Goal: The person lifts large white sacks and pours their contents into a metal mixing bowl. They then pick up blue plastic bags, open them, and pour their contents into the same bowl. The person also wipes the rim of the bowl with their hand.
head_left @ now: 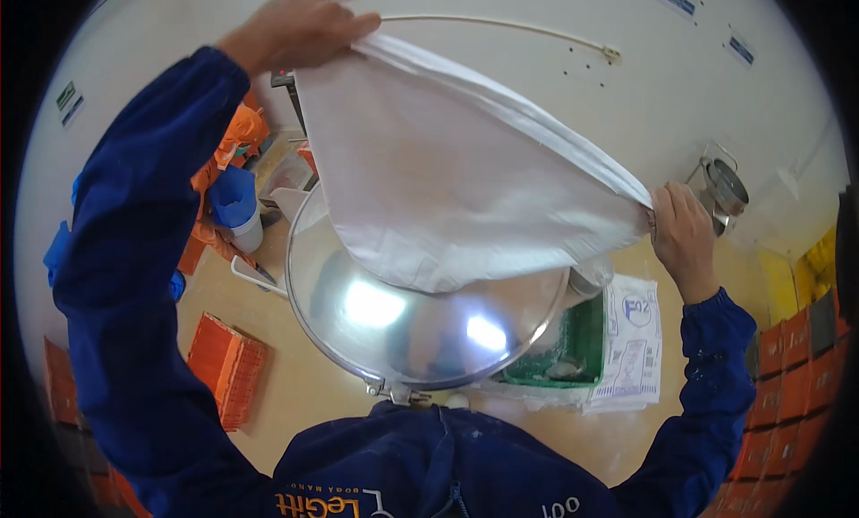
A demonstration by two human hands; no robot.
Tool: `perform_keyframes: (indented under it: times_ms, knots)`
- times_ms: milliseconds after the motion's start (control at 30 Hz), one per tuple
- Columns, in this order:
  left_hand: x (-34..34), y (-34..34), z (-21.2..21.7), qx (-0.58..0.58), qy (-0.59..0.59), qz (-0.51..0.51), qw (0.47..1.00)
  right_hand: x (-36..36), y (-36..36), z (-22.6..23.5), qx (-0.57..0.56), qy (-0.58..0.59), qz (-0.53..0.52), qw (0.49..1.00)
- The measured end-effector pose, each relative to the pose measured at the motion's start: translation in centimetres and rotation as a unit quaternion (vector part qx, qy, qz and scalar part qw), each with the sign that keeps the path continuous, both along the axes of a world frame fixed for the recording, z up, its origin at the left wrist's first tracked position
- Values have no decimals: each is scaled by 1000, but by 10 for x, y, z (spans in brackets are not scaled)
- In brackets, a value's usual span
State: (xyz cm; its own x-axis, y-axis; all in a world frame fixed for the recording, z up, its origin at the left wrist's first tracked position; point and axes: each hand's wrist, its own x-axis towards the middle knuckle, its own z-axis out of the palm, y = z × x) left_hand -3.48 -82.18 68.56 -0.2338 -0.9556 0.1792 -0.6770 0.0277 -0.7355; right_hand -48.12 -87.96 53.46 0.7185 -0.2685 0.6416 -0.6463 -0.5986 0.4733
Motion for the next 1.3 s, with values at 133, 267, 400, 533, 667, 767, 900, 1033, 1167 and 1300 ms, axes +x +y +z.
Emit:
perform_keyframes:
  times_ms: [133,267,400,533,667,767,900,1033,1167,1300]
  knots:
    - [-57,-34,44,-24,-143,-107,984,-48,26,4,36,-16,-75,996]
    - [-105,-31,93,-89,-193,-188,959,-74,50,6,66,-65,-156,983]
    - [-133,-51,94,-113,-227,-268,930,-94,62,-22,132,-81,-209,966]
    - [-163,-46,100,-102,-242,-238,935,-101,70,-28,172,-77,-259,947]
    - [-161,-39,102,-139,-256,-300,908,-47,55,-8,-38,-155,-118,980]
    - [-143,-36,91,-144,-176,-311,923,9,50,0,-60,-228,-68,969]
    - [-76,-27,60,-326,-86,-477,812,25,21,5,116,-165,-141,969]
    - [-15,9,-66,-420,343,-496,678,10,3,15,72,-69,-173,980]
    - [49,52,-331,-396,698,-135,582,56,-16,41,59,-29,-209,976]
    - [9,89,-474,-99,696,63,708,124,-28,96,9,61,-229,971]
